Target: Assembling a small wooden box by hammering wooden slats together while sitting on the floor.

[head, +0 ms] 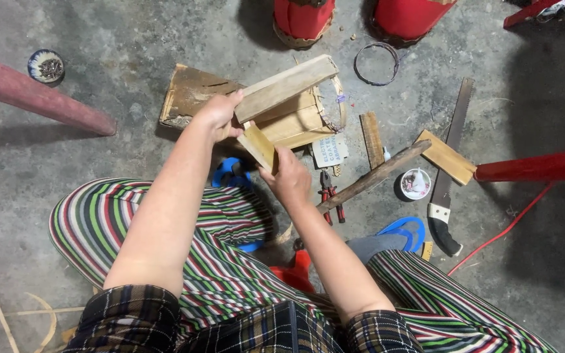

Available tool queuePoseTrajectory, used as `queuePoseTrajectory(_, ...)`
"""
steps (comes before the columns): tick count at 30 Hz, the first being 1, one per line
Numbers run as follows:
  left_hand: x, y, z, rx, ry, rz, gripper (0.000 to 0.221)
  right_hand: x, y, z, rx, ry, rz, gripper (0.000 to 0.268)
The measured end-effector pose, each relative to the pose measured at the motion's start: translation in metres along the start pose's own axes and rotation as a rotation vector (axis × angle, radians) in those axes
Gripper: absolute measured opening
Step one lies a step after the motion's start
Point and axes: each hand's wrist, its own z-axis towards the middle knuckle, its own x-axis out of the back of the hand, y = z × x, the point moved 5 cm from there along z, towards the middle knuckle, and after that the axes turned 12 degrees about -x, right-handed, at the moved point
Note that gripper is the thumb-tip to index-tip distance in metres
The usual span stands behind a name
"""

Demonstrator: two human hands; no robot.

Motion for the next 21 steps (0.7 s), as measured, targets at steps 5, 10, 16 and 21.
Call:
queuePoseTrajectory(5, -0.012, 0.037, -0.047, 0.022, -0.01, 0.005, 0.076, -0.009, 0.013, 0.003, 0.25, 0.289, -0.177, 0.062)
queuePoseTrajectory(10, -0.001, 0.001, -0.006, 0.006, 0.007, -0.007, 0.082, -0.01, 0.015, 0.012, 0.128, 0.151, 0.016, 0.066)
queuePoseTrajectory(16, -0.021, 0.01, -0.064, 0.037, -0.008, -0.158, 0.111, -0.013, 0.009, 0.016, -0.074, -0.125, 0.245, 0.061)
queuePoseTrajectory(21, -0.008, -0.09, -0.016, -0.062, 0.125, -0.414, 0.073, -0.011, 0.009, 0.015, -0.144, -0.164, 0.291, 0.062)
